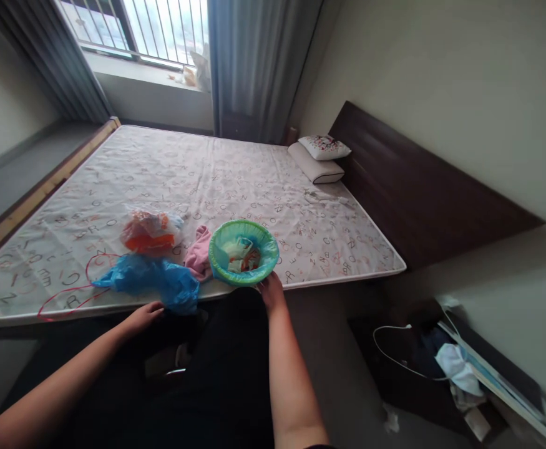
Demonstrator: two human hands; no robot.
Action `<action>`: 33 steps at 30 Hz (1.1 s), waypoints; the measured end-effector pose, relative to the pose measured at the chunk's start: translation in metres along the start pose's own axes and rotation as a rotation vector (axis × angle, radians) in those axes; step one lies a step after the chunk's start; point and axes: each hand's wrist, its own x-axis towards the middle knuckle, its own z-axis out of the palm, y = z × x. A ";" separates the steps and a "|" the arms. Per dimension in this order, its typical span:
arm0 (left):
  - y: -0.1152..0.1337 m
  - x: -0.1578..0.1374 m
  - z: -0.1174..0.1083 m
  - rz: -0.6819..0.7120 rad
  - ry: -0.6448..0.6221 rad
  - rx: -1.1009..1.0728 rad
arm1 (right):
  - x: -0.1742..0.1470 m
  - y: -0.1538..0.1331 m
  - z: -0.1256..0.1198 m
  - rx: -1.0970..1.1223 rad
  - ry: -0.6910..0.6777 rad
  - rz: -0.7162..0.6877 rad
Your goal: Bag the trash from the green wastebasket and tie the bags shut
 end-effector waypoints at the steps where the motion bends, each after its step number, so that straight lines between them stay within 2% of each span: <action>1: 0.004 -0.002 0.000 -0.002 0.002 0.005 | 0.002 -0.003 0.003 0.028 -0.001 0.002; 4: 0.016 -0.007 0.002 0.016 0.021 0.000 | 0.005 -0.011 0.015 0.135 0.020 -0.018; 6: 0.021 -0.008 0.003 0.049 0.036 -0.024 | 0.005 -0.015 0.022 0.152 0.126 -0.069; 9: 0.019 -0.008 0.006 0.072 0.029 -0.079 | 0.005 -0.018 0.027 -0.097 0.343 -0.169; 12: 0.012 -0.008 0.008 0.067 0.021 -0.065 | 0.005 -0.017 0.026 -0.407 0.404 -0.164; 15: 0.015 -0.012 0.009 0.098 0.038 -0.036 | 0.001 -0.014 0.026 -0.473 0.351 -0.132; 17: 0.027 -0.019 0.010 0.118 0.054 -0.082 | -0.004 -0.012 0.024 -0.437 0.253 -0.157; 19: 0.048 -0.028 0.013 0.136 0.072 -0.163 | -0.009 -0.009 0.019 -0.298 0.087 -0.142; 21: 0.074 -0.040 0.018 0.168 0.091 -0.238 | -0.016 -0.007 0.011 -0.103 -0.068 -0.067; 23: 0.101 -0.057 0.023 0.223 0.127 -0.296 | -0.025 -0.007 0.004 0.033 -0.152 0.032; 28: 0.160 -0.105 0.027 0.305 0.170 -0.405 | -0.047 -0.017 -0.007 0.111 -0.252 0.170; 33: 0.184 -0.138 0.017 0.357 0.197 -0.286 | -0.062 -0.037 -0.009 0.027 -0.223 0.189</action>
